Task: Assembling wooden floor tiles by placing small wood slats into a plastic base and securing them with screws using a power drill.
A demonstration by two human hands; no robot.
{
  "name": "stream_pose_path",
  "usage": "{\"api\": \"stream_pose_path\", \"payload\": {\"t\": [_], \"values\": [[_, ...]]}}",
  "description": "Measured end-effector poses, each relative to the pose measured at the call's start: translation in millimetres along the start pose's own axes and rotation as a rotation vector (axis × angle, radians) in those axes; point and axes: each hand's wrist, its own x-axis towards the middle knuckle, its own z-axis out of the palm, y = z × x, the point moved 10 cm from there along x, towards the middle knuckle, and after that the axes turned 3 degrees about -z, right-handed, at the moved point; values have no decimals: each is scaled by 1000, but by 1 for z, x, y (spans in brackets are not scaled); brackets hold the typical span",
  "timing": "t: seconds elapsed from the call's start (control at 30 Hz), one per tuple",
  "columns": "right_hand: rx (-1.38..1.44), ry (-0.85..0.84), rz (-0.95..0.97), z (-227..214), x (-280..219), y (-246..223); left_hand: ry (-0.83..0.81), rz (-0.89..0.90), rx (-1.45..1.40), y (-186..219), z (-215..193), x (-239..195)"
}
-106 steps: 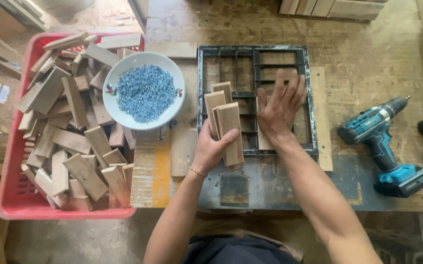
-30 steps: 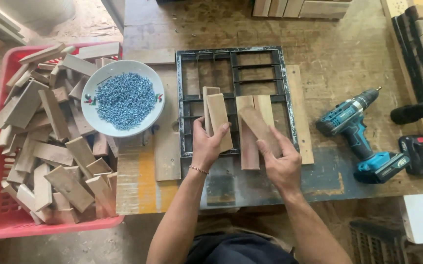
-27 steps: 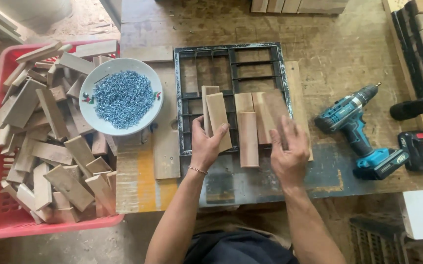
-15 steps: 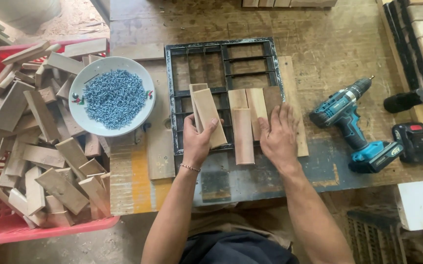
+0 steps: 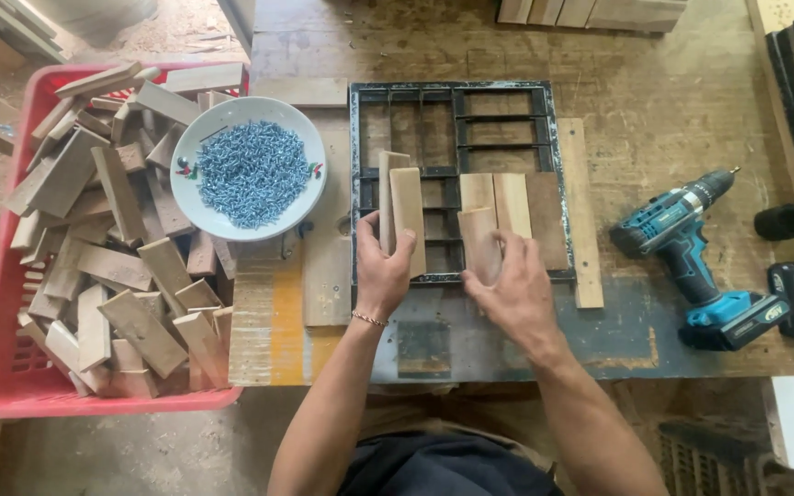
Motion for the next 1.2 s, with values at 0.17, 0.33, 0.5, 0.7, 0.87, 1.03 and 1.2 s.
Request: {"api": "stream_pose_path", "payload": {"t": [0.17, 0.33, 0.5, 0.7, 0.87, 1.03, 1.2], "values": [[220, 22, 27, -52, 42, 10, 122, 176, 244, 23, -22, -9], [-368, -216, -134, -50, 82, 6, 181, 284, 402, 39, -20, -5], [-424, -323, -165, -50, 101, 6, 123, 226, 729, 55, -15, -1], [-240, -92, -505, -53, 163, 4, 225, 423, 1167, 57, 4, -7], [-204, -223, -399, -14, 158, 18, 266, 424, 1152, 38, -1, -1], [-343, -177, -407, 1, 121, -11, 200, 345, 1264, 41, 4, 9], [-333, -172, -345, 13, 120, -3, 106, 298, 1371, 12, 16, 34]]}}
